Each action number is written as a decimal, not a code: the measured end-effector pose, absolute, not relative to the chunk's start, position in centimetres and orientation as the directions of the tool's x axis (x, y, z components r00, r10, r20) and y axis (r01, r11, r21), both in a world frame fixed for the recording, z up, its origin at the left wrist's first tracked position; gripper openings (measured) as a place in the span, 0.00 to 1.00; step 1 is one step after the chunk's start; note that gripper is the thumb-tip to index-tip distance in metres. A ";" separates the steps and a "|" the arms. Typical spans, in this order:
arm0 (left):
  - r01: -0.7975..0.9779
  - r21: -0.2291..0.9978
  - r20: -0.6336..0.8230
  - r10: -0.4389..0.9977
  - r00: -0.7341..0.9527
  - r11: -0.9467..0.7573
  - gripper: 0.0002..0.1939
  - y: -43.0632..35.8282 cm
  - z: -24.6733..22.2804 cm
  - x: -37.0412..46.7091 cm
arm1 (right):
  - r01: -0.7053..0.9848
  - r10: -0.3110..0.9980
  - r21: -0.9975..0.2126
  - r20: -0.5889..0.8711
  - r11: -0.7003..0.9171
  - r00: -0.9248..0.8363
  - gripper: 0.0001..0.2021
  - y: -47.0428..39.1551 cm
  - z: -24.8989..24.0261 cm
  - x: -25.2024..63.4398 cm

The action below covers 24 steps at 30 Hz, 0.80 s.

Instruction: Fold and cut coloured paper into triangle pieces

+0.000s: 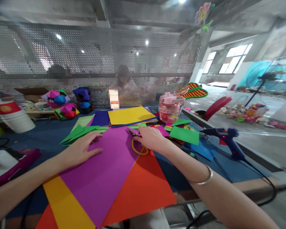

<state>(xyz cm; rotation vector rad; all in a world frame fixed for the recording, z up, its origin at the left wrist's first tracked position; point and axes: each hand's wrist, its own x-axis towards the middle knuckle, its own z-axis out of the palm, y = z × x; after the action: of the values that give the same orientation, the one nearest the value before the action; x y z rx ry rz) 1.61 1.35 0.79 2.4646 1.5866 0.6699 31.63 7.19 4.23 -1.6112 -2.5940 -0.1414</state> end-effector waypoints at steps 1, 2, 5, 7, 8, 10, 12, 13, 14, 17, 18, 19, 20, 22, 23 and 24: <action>0.836 0.341 0.276 0.896 0.348 -0.429 0.29 1.3 0.7 1.6 | 0.896 0.890 0.038 0.103 0.443 -0.445 0.18 7.1 4.2 31.5; 0.842 0.338 0.260 0.901 0.347 -0.421 0.31 1.2 0.5 1.7 | 0.894 0.889 0.043 0.091 0.447 -0.449 0.17 6.9 4.2 31.5; 0.861 0.326 0.213 0.917 0.337 -0.392 0.37 1.2 0.2 1.7 | 0.888 0.885 0.060 0.071 0.456 -0.460 0.16 6.6 4.1 31.3; 0.873 0.318 0.189 0.927 0.323 -0.369 0.40 1.2 0.0 1.7 | 0.884 0.882 0.073 0.065 0.461 -0.466 0.17 6.5 4.0 31.3; 0.878 0.315 0.179 0.931 0.317 -0.360 0.41 1.2 0.0 1.7 | 0.883 0.882 0.081 0.063 0.463 -0.468 0.18 6.5 4.0 31.3; 0.884 0.309 0.163 0.936 0.313 -0.350 0.42 1.2 0.0 1.7 | 0.882 0.882 0.096 0.059 0.462 -0.468 0.19 6.4 4.0 31.3; 0.887 0.305 0.151 0.937 0.315 -0.347 0.42 1.2 0.1 1.7 | 0.884 0.886 0.115 0.056 0.453 -0.461 0.19 6.4 4.1 31.2; 0.887 0.304 0.147 0.937 0.317 -0.348 0.42 1.1 0.2 1.7 | 0.889 0.891 0.127 0.058 0.441 -0.450 0.18 6.3 4.2 31.2; 0.887 0.303 0.143 0.937 0.319 -0.348 0.42 1.1 0.3 1.7 | 0.896 0.899 0.142 0.063 0.421 -0.433 0.17 6.2 4.4 31.2; 0.886 0.304 0.136 0.936 0.324 -0.351 0.42 1.1 0.4 1.8 | 0.925 0.932 0.194 0.100 0.326 -0.349 0.16 6.1 5.4 31.5; 0.885 0.305 0.136 0.935 0.327 -0.353 0.41 1.1 0.4 1.8 | 0.934 0.942 0.209 0.113 0.290 -0.317 0.17 6.1 5.8 31.7; 0.883 0.305 0.137 0.934 0.330 -0.356 0.41 1.1 0.4 1.8 | 0.941 0.950 0.221 0.121 0.256 -0.287 0.17 6.1 6.1 31.9; 0.881 0.306 0.138 0.933 0.333 -0.360 0.41 1.1 0.4 1.8 | 0.946 0.958 0.230 0.125 0.226 -0.260 0.17 6.1 6.3 32.1; 0.878 0.306 0.142 0.930 0.340 -0.368 0.40 1.1 0.3 1.8 | 0.952 0.967 0.242 0.121 0.189 -0.222 0.16 6.1 6.5 32.3; 0.876 0.307 0.145 0.928 0.343 -0.372 0.39 1.1 0.3 1.7 | 0.952 0.970 0.245 0.113 0.183 -0.216 0.15 6.1 6.4 32.3; 0.875 0.307 0.146 0.927 0.346 -0.375 0.38 1.1 0.3 1.7 | 0.951 0.971 0.246 0.103 0.186 -0.217 0.15 6.2 6.2 32.3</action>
<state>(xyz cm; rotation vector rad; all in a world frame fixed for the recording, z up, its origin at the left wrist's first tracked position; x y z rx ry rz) 1.72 1.12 0.27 2.4291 1.6440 0.4435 32.32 6.17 6.18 -2.0113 -2.4765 -0.4159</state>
